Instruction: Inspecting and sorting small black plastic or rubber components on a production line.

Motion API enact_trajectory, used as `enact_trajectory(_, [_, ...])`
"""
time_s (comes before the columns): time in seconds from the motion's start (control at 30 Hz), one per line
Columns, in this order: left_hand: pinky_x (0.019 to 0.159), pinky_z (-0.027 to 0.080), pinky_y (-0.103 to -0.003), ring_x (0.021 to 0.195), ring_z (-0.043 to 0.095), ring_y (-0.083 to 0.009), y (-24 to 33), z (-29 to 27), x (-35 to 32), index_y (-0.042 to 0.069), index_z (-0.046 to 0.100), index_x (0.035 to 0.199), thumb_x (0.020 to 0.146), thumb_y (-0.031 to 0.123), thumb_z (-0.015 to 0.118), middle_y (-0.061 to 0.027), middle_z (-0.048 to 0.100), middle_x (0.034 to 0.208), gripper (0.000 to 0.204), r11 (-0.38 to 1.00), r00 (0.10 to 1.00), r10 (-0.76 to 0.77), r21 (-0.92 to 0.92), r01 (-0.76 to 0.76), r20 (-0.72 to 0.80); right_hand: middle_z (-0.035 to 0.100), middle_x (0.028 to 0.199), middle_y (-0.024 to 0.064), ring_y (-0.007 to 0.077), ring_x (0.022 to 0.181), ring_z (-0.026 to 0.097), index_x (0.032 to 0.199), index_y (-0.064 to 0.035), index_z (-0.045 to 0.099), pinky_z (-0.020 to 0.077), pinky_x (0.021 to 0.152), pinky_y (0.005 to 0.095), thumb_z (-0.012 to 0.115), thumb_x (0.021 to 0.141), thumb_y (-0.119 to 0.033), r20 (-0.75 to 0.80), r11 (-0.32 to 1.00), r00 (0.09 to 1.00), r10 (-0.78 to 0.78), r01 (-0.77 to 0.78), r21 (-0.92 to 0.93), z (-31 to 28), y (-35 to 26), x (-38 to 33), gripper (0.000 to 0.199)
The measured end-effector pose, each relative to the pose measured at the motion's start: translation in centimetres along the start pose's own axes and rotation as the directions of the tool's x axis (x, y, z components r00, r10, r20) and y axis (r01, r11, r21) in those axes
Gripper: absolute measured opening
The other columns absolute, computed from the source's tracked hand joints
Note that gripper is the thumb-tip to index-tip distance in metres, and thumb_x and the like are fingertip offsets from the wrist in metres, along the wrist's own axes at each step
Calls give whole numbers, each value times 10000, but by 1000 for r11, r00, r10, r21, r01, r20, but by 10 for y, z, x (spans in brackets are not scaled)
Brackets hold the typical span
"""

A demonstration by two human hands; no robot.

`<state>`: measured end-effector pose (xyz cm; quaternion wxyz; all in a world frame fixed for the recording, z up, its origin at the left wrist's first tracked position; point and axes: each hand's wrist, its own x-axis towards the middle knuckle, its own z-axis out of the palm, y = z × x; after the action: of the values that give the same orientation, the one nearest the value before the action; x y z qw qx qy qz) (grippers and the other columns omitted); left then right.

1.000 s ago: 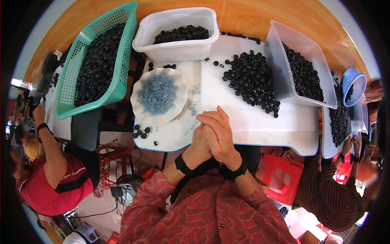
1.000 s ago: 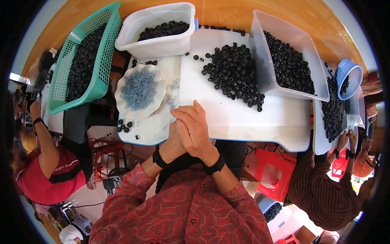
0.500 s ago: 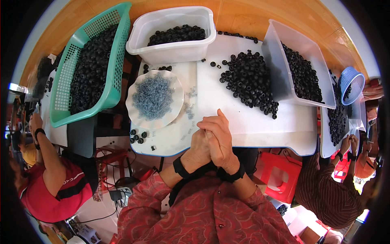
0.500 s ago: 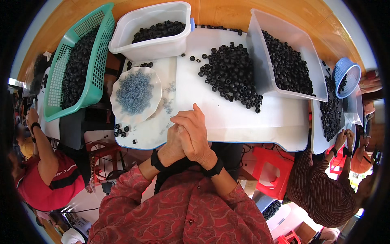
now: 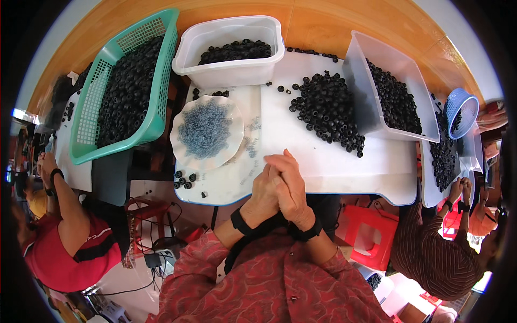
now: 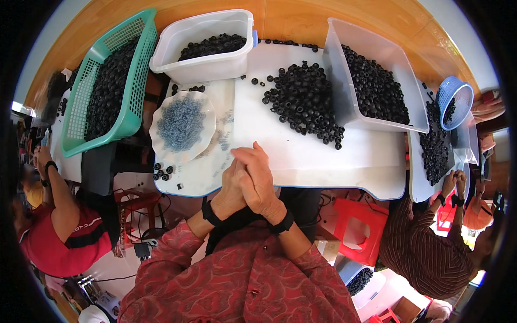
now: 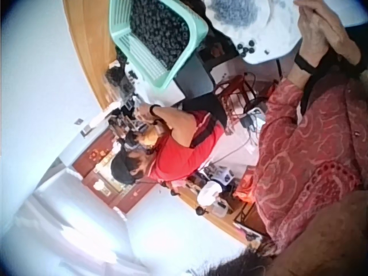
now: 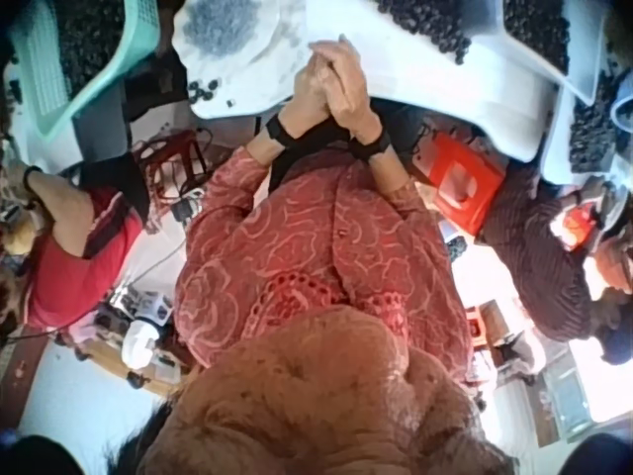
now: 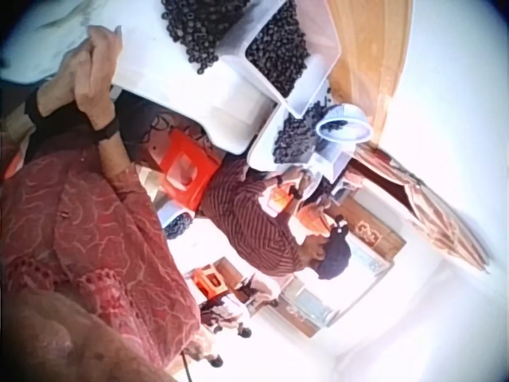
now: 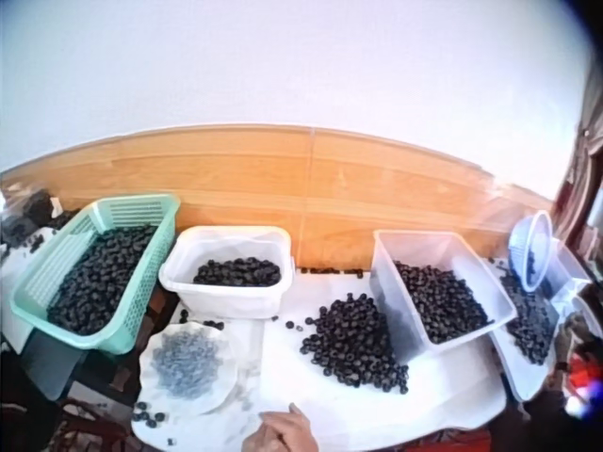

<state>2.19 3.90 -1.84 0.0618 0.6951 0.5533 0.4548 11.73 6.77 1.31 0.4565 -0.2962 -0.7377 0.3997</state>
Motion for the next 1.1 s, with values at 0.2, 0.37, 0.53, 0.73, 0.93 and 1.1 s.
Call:
enact_trajectory(0.2, [595, 541, -373, 748, 622, -317, 0, -8, 5, -23, 577, 1125, 768, -24, 641, -132, 543, 872, 362, 993, 998, -30, 113, 24, 48, 603, 1133, 174, 250, 956, 624, 1091, 17, 636, 515, 826, 316, 606, 891, 21, -213, 982, 971, 110, -138, -125, -17, 19, -10, 202])
enact_trajectory(0.37, [609, 541, -392, 726, 628, -340, -2, -6, 5, -24, 558, 1167, 759, -78, 651, -149, 571, 862, 422, 992, 997, -69, 103, 66, 21, 671, 937, 72, 115, 787, 631, 1012, 27, 652, 523, 691, 238, 691, 853, 38, -117, 941, 945, 304, -317, -117, -26, 17, -1, 164])
enact_trajectory(0.53, [626, 549, -349, 769, 623, -300, -2, -3, 4, -71, 507, 1215, 769, -27, 627, -138, 550, 849, 464, 987, 998, -61, 148, 58, 17, 691, 758, 40, 82, 673, 629, 866, 15, 669, 524, 635, 224, 735, 835, 3, -44, 862, 866, 499, -500, -86, -32, 19, 12, 74])
enact_trajectory(0.73, [634, 546, -366, 768, 620, -318, -5, -6, 2, -41, 527, 1206, 779, -23, 636, -141, 554, 887, 441, 988, 997, -40, 150, 29, 68, 690, 686, 51, 95, 635, 641, 790, 8, 686, 525, 600, 246, 764, 777, -19, -14, 817, 818, 575, -573, 67, -34, 30, 14, 83])
enact_trajectory(0.93, [654, 554, -403, 785, 647, -355, 1, -12, 2, -10, 588, 1161, 773, -58, 684, -167, 581, 973, 403, 991, 991, -135, -16, 135, 8, 683, 685, 46, 82, 626, 627, 770, 9, 674, 518, 593, 234, 772, 769, -11, -29, 833, 833, 553, -553, 4, -33, 29, 14, 100])
enact_trajectory(1.1, [666, 541, -411, 806, 628, -353, 2, -10, 1, -3, 587, 1147, 789, -16, 676, -151, 563, 914, 368, 986, 986, -165, -34, 165, -12, 685, 689, 44, 81, 624, 629, 775, 3, 680, 518, 584, 237, 780, 764, -19, -19, 822, 822, 569, -568, 34, -34, 22, 15, 103])
